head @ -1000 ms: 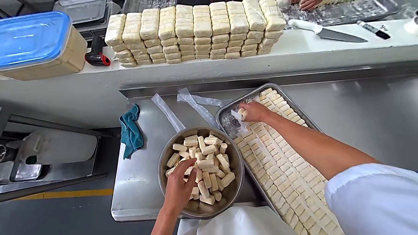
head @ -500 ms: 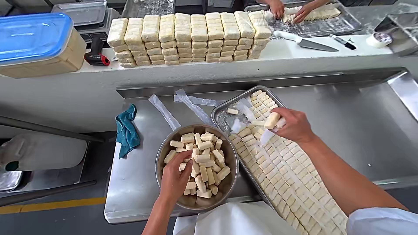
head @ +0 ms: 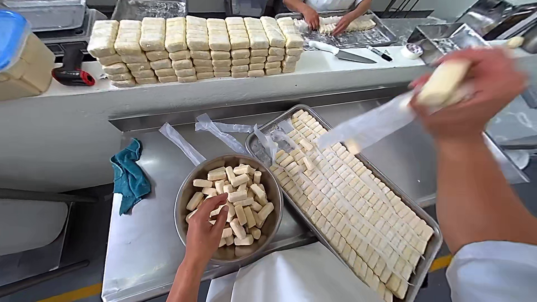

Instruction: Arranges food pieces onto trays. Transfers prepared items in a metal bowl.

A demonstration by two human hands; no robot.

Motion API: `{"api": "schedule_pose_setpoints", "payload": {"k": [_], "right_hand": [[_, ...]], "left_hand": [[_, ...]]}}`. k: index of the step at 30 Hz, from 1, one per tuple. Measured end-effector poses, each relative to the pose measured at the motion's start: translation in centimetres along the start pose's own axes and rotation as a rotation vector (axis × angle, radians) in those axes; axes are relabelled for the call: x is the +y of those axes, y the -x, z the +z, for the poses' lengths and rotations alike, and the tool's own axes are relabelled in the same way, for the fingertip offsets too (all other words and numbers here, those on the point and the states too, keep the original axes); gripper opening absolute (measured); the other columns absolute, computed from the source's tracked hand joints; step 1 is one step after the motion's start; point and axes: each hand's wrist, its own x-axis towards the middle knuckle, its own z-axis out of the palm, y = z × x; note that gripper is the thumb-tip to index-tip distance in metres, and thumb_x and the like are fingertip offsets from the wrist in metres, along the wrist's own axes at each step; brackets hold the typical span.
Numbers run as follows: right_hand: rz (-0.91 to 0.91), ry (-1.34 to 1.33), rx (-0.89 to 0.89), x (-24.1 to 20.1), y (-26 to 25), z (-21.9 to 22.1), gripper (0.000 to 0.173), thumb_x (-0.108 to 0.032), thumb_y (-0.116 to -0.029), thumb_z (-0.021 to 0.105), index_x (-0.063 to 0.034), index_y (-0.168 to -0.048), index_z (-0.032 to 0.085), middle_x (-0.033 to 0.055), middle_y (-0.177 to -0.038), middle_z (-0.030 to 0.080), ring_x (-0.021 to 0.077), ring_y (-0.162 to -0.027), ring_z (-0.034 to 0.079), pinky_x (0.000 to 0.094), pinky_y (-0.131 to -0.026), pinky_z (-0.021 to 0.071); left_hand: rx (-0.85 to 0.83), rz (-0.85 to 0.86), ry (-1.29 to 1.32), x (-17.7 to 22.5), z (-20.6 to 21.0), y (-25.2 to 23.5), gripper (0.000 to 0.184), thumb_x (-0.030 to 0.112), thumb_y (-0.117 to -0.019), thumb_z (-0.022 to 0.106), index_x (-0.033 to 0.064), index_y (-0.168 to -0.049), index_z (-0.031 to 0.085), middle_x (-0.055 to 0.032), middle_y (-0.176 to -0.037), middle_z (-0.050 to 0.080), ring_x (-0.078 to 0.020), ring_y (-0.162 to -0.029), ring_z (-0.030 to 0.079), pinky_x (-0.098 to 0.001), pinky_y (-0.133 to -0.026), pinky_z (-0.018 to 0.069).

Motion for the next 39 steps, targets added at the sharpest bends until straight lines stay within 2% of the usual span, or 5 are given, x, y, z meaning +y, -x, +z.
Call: {"api": "schedule_pose_setpoints", "payload": {"k": [6,14,20,25,39], "right_hand": [[-0.037,-0.107,0.145,-4.4,-6.0,-1.7,0.054,-0.039,-0.0895,0.073,0.0036,-0.118,0.058,0.0002,-0.105,0.068,-0.0036,-0.097,0.064,0.0199,-0.089,0.055],[0.31,-0.632,-0.023,-12.9,-1.0,9.4,0.04,-0.017,-0.0841,0.074,0.0014,-0.117,0.061,0.0004,-0.103,0.068,-0.0012,-0.09,0.064,0.0181,-0.081,0.056],[0.476,-0.835,-0.066,-17.3,2.1,13.1,0.037,-0.018,-0.0819,0.076,-0.0036,-0.113,0.064,-0.0036,-0.096,0.069,-0.0017,-0.085,0.066,0.017,-0.075,0.0572],[0.543,-0.906,-0.102,-17.6,2.9,13.6,0.039,-0.019,-0.0837,0.077,-0.0052,-0.117,0.062,-0.004,-0.096,0.069,-0.0009,-0.085,0.066,0.0168,-0.074,0.0576],[0.927,-0.954,-0.745,-19.9,13.0,19.8,0.022,-0.005,-0.0954,0.068,-0.0015,-0.116,0.063,0.0125,-0.115,0.068,0.0199,-0.1,0.07,0.0384,-0.087,0.06]], "left_hand": [[-0.012,-0.035,0.148,1.9,0.5,-0.5,0.034,0.026,-0.0995,0.056,0.0047,-0.124,0.068,-0.0049,-0.119,0.072,-0.0138,-0.11,0.07,-0.0334,-0.096,0.0588],[-0.246,-0.001,0.274,11.1,5.1,-6.0,0.095,0.041,-0.0852,0.081,0.0102,-0.16,0.031,-0.0132,-0.158,0.042,-0.0251,-0.142,0.045,-0.0509,-0.113,0.0432],[-0.23,0.004,0.106,8.6,4.8,-7.6,0.022,0.017,-0.1027,0.059,0.0026,-0.116,0.069,-0.0118,-0.102,0.072,-0.0226,-0.096,0.071,-0.0498,-0.088,0.0576],[-0.064,-0.024,0.207,5.2,0.8,-4.7,0.021,0.013,-0.1054,0.052,0.0052,-0.115,0.069,-0.0013,-0.089,0.07,-0.0055,-0.074,0.065,-0.0264,-0.07,0.057],[0.564,-0.411,0.605,0.5,-7.2,1.2,0.034,0.01,-0.1057,0.034,0.0055,-0.122,0.063,-0.0009,-0.09,0.074,-0.0126,-0.078,0.073,-0.0329,-0.069,0.0632]]}}
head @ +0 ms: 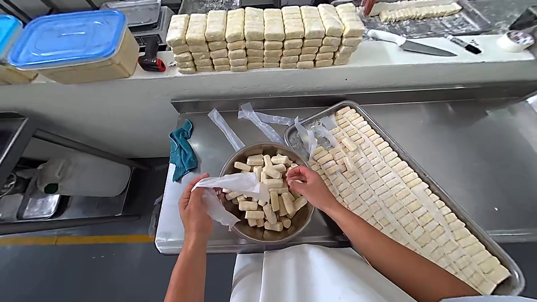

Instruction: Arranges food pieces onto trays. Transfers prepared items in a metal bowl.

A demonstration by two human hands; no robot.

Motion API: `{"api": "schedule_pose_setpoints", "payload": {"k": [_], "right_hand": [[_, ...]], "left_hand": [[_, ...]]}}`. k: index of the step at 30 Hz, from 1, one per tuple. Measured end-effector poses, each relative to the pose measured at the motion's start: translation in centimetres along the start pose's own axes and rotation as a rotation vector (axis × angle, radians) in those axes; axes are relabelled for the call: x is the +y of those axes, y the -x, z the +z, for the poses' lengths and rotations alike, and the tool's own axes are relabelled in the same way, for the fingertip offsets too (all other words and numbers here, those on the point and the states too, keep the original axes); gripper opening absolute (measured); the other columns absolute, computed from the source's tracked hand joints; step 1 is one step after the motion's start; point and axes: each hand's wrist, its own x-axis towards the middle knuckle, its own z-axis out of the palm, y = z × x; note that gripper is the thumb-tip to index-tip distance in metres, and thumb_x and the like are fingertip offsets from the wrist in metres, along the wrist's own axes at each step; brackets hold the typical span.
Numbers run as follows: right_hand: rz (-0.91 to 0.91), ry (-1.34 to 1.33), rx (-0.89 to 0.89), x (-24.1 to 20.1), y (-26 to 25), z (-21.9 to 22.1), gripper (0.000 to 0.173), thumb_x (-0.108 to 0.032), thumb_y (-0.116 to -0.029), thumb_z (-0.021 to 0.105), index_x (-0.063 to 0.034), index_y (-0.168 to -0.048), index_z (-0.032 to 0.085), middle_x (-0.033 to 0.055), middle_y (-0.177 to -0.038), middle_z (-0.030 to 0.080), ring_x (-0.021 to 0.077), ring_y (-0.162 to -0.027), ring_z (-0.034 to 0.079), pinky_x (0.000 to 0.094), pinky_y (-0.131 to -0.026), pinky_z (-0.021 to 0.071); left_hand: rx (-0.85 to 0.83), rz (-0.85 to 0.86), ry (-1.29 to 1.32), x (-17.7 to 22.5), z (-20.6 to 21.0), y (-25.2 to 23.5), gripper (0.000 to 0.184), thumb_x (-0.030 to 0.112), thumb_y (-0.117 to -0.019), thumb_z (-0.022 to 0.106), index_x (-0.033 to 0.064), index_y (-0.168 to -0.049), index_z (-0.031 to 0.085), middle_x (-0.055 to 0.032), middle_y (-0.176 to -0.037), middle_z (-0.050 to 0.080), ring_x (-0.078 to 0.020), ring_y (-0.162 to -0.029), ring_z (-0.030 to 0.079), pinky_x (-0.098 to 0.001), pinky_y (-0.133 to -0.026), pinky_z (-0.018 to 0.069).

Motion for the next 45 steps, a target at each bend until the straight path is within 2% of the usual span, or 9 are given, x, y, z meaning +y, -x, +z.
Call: {"api": "schedule_pose_setpoints", "payload": {"k": [10,15,19,22,24,31,36,39,45], "right_hand": [[-0.381,0.284,0.068,-2.1,0.2,1.2,0.028,-0.015,-0.0954,0.067,-0.0018,-0.119,0.067,0.0136,-0.122,0.067,0.0204,-0.108,0.068,0.0382,-0.093,0.0577],[-0.25,0.229,0.023,-0.4,2.4,0.5,0.041,-0.02,-0.0915,0.071,-0.0035,-0.128,0.063,0.011,-0.124,0.067,0.0193,-0.107,0.068,0.0392,-0.089,0.0592],[-0.24,-0.027,-0.168,-1.7,4.9,2.6,0.089,-0.026,-0.083,0.081,-0.0154,-0.158,0.034,0.0031,-0.146,0.055,0.013,-0.108,0.068,0.0339,-0.086,0.0611],[-0.351,-0.006,-0.048,-1.6,5.1,2.6,0.048,-0.016,-0.0892,0.077,-0.0081,-0.134,0.064,0.0028,-0.128,0.069,0.0087,-0.109,0.067,0.0308,-0.096,0.0578],[-0.38,0.008,0.052,-1.2,4.9,1.8,0.019,-0.013,-0.091,0.074,-0.008,-0.11,0.075,0.0005,-0.112,0.073,0.0077,-0.105,0.068,0.0295,-0.095,0.0576],[-0.175,-0.09,0.152,-2.2,2.9,-2.2,0.036,-0.009,-0.0928,0.067,-0.0012,-0.127,0.062,0.0078,-0.109,0.072,0.0145,-0.088,0.07,0.0325,-0.079,0.06],[-0.187,0.025,0.151,-1.1,5.0,-1.1,0.028,-0.018,-0.0951,0.066,-0.0046,-0.119,0.068,0.0056,-0.104,0.073,0.016,-0.088,0.072,0.034,-0.08,0.0615],[-0.182,0.072,0.186,0.8,7.4,-0.7,0.029,-0.025,-0.0951,0.065,-0.0045,-0.115,0.07,0.0039,-0.107,0.074,0.0122,-0.096,0.071,0.03,-0.086,0.0598],[0.012,-0.018,0.392,6.3,12.5,-0.8,0.059,-0.025,-0.0912,0.067,0.0061,-0.139,0.052,0.0205,-0.126,0.064,0.0226,-0.105,0.069,0.0381,-0.086,0.0597]], "left_hand": [[0.108,0.389,-0.022,5.3,-2.1,-1.9,0.03,0.015,-0.1062,0.033,0.0189,-0.115,0.062,0.014,-0.085,0.068,-0.0004,-0.068,0.063,-0.0201,-0.061,0.0552],[0.243,0.201,0.007,4.4,-4.0,-2.5,0.016,0.018,-0.1038,0.037,0.0187,-0.103,0.053,0.0116,-0.07,0.057,-0.0011,-0.058,0.055,-0.0207,-0.054,0.0504],[-0.237,0.064,-0.369,1.0,2.8,2.4,0.028,0.014,-0.1052,0.046,-0.0023,-0.126,0.054,-0.004,-0.093,0.065,-0.0084,-0.077,0.063,-0.0308,-0.071,0.0569],[-0.711,-0.061,-0.715,-0.5,7.2,4.6,0.032,0.023,-0.1034,0.055,0.0021,-0.127,0.063,-0.0128,-0.101,0.071,-0.0235,-0.091,0.07,-0.0499,-0.085,0.058],[-0.802,-0.106,-0.721,-1.0,7.8,4.6,0.031,0.027,-0.1037,0.053,0.0067,-0.123,0.065,-0.0079,-0.093,0.068,-0.0189,-0.083,0.066,-0.0432,-0.08,0.0558],[-0.37,-0.136,-0.33,0.6,7.8,-8.7,0.026,0.018,-0.1065,0.05,-0.0025,-0.116,0.062,-0.0069,-0.086,0.064,-0.0111,-0.072,0.061,-0.0333,-0.068,0.0551],[-0.17,-0.379,-0.423,0.0,9.5,-19.8,0.057,0.035,-0.1032,0.061,-0.0039,-0.142,0.045,-0.0257,-0.122,0.06,-0.031,-0.095,0.066,-0.0439,-0.08,0.0583],[-0.248,-0.371,-0.391,0.9,9.2,-20.5,0.079,0.042,-0.0997,0.065,-0.0038,-0.153,0.03,-0.0333,-0.149,0.041,-0.0481,-0.13,0.051,-0.0612,-0.1,0.0495],[-0.286,-0.043,-0.522,-0.1,1.6,-16.2,0.052,0.035,-0.1081,0.049,-0.0006,-0.146,0.048,-0.0253,-0.132,0.061,-0.0378,-0.116,0.064,-0.0579,-0.095,0.0533]]}}
